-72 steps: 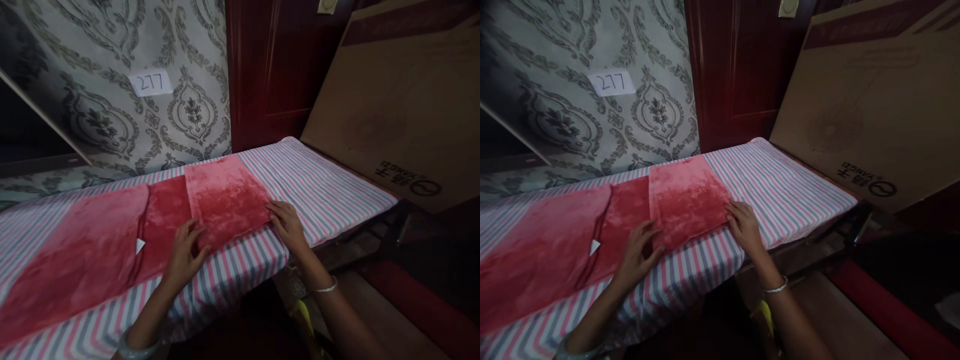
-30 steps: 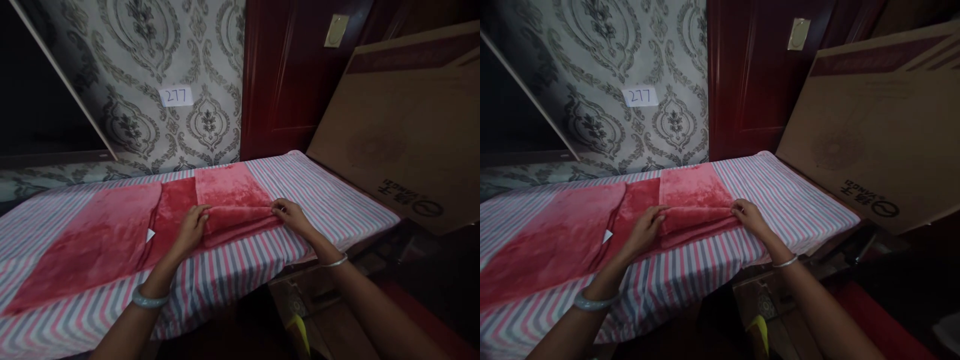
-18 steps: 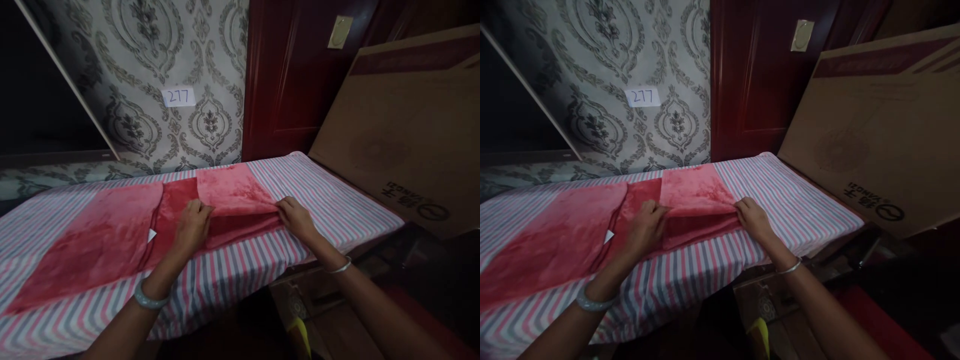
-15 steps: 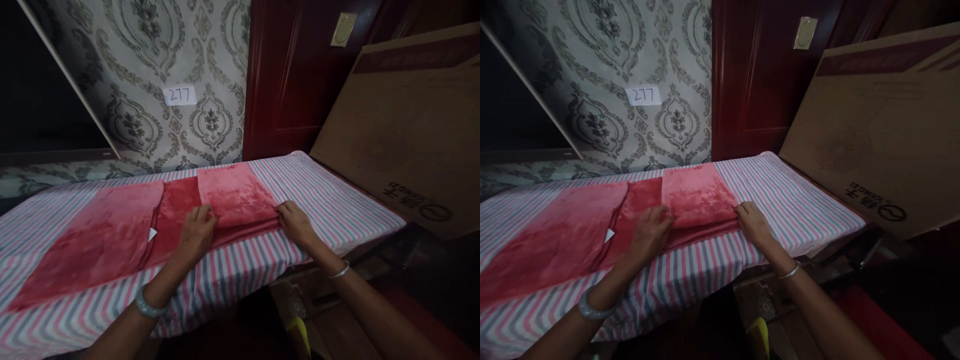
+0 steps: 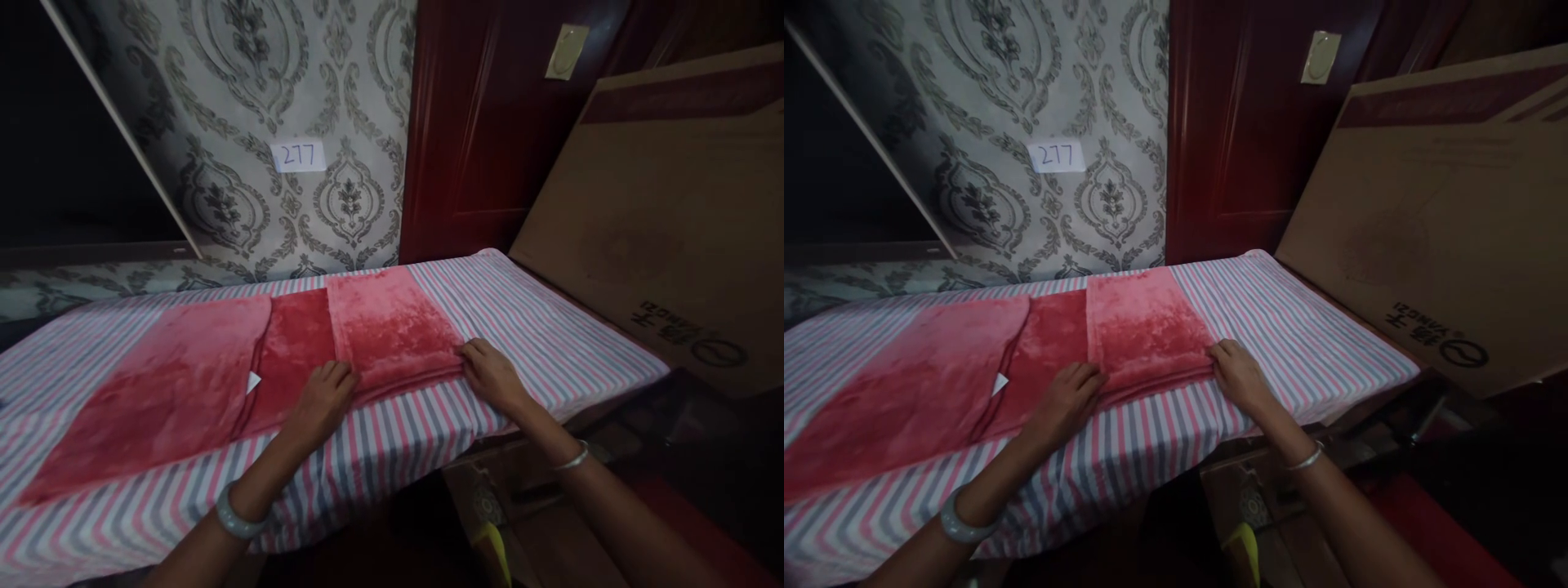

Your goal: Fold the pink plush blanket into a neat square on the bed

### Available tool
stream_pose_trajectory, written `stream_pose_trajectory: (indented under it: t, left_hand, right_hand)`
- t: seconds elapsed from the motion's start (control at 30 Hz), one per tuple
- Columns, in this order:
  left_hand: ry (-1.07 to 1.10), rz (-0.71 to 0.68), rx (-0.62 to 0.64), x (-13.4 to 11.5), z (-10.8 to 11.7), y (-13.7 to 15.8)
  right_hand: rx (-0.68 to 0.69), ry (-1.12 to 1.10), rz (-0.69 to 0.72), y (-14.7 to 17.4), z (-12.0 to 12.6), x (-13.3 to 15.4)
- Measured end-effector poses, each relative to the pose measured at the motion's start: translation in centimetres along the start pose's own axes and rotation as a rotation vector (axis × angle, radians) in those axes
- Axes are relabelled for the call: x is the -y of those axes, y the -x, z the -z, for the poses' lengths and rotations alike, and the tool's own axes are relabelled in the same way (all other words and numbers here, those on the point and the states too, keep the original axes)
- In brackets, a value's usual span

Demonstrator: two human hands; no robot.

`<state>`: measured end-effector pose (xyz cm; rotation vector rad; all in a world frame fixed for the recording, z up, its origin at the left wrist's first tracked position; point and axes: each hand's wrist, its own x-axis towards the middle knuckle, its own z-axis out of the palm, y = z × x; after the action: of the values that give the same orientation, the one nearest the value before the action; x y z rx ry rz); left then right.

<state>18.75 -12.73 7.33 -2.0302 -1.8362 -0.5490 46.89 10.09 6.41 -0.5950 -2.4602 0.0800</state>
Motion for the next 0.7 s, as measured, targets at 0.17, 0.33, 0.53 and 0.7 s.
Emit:
stream_pose_trajectory:
  t: [0.17, 0.33, 0.53, 0.7]
  left_hand:
    - [-0.012, 0.02, -0.027, -0.5, -0.4, 0.3]
    - [0.08, 0.043, -0.087, -1.1, -0.4, 0.9]
    - [0.617, 0.243, -0.083, 1.2, 1.3, 1.2]
    - [0.918, 0.843, -0.229, 8.8, 0.3, -4.4]
  right_hand:
    - [-0.14, -0.06, 0.135, -2.1, -0.1, 5.6]
    - [0.022, -0.225, 0.278, -4.6, -3.4, 13.0]
    - [0.125, -0.26, 0.19, -4.1, -6.2, 14.4]
    - [0.026, -0.303, 0.186, -3.5, -7.2, 14.3]
